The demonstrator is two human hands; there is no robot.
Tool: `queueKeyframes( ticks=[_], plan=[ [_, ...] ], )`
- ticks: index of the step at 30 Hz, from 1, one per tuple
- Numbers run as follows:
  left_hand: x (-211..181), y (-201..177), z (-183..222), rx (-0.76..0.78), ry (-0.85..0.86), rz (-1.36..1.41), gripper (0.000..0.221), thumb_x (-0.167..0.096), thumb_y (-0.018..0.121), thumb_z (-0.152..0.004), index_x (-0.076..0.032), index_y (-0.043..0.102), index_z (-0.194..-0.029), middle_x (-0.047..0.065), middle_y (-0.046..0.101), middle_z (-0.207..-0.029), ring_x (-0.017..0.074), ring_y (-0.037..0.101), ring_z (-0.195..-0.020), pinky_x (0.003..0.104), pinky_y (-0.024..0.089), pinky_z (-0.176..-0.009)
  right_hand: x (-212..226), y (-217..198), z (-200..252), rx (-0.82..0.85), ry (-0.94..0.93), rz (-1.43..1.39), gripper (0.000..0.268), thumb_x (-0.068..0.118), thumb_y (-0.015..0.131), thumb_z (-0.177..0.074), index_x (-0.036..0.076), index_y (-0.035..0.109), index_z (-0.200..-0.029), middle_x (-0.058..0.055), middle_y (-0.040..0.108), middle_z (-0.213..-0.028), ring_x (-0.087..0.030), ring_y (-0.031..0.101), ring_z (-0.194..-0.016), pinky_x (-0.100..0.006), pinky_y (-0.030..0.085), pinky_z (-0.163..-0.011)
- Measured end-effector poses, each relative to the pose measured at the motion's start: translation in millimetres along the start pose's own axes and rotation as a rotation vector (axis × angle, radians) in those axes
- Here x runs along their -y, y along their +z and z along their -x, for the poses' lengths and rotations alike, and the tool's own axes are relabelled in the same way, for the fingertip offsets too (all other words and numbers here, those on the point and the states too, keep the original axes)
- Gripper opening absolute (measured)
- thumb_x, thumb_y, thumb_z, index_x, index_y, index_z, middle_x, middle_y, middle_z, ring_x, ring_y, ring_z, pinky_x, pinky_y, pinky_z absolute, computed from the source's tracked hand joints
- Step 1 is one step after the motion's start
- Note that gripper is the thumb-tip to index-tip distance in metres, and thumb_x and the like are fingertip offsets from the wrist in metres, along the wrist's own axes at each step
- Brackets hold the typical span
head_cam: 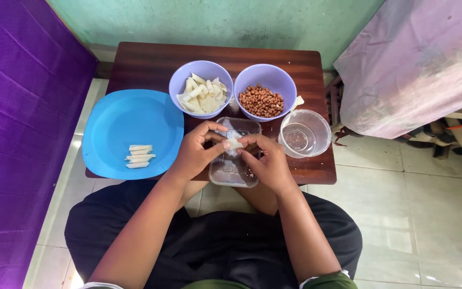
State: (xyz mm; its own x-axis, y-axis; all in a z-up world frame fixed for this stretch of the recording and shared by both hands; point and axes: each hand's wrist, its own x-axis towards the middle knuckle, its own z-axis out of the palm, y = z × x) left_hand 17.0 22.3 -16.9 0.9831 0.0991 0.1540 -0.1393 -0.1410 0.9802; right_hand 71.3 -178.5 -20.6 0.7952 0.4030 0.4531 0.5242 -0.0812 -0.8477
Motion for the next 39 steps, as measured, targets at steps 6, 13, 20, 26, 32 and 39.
queueKeyframes(
  ticks=[6,13,20,26,32,39],
  plan=[
    [-18,4,0,0.014,0.042,-0.159,0.042,-0.008,0.08,-0.08,-0.017,0.072,-0.121,0.007,0.079,-0.088,0.016,0.071,-0.085,0.038,0.055,-0.09,-3,2,2,0.024,0.007,0.01,0.018,0.001,0.082,-0.08,0.008,0.077,-0.096,-0.008,0.074,-0.072,-0.021,0.07,-0.063,-0.033,0.056,-0.062],
    [-12,5,3,-0.02,0.059,-0.165,0.036,-0.009,0.075,-0.084,-0.018,0.076,-0.118,0.008,0.079,-0.09,0.0172,0.071,-0.088,0.038,0.054,-0.089,-1,3,1,0.031,0.017,0.033,0.026,-0.003,0.079,-0.079,0.008,0.074,-0.102,-0.007,0.077,-0.079,-0.021,0.072,-0.068,-0.032,0.057,-0.064],
    [-12,5,4,-0.04,0.097,-0.227,0.038,-0.011,0.075,-0.08,-0.021,0.076,-0.116,0.003,0.076,-0.083,0.0146,0.066,-0.079,0.031,0.054,-0.078,5,1,1,-0.02,0.02,0.146,0.02,0.0,0.076,-0.081,0.008,0.077,-0.099,-0.008,0.075,-0.08,-0.023,0.069,-0.071,-0.033,0.055,-0.068],
    [1,7,0,-0.062,0.135,-0.325,0.039,-0.008,0.078,-0.077,-0.019,0.076,-0.115,0.007,0.076,-0.095,0.026,0.069,-0.097,0.039,0.053,-0.089,8,4,2,-0.039,-0.008,0.224,0.019,0.001,0.074,-0.08,0.009,0.079,-0.097,-0.01,0.073,-0.078,-0.027,0.068,-0.073,-0.036,0.055,-0.069],
    [16,8,-2,-0.099,0.156,-0.414,0.034,-0.006,0.08,-0.074,-0.019,0.074,-0.105,0.004,0.068,-0.083,0.0262,0.066,-0.093,0.04,0.053,-0.088,-11,7,3,-0.073,0.062,0.316,0.018,0.004,0.074,-0.08,0.012,0.077,-0.096,-0.008,0.072,-0.078,-0.028,0.069,-0.076,-0.039,0.055,-0.074],
    [20,9,-3,-0.105,0.196,-0.494,0.034,-0.014,0.085,-0.069,-0.024,0.074,-0.1,-0.001,0.068,-0.077,0.0233,0.066,-0.091,0.037,0.052,-0.088,-10,9,2,-0.062,0.085,0.349,0.017,0.006,0.076,-0.081,0.012,0.079,-0.096,-0.008,0.073,-0.078,-0.027,0.069,-0.076,-0.04,0.055,-0.076]
  ],
)
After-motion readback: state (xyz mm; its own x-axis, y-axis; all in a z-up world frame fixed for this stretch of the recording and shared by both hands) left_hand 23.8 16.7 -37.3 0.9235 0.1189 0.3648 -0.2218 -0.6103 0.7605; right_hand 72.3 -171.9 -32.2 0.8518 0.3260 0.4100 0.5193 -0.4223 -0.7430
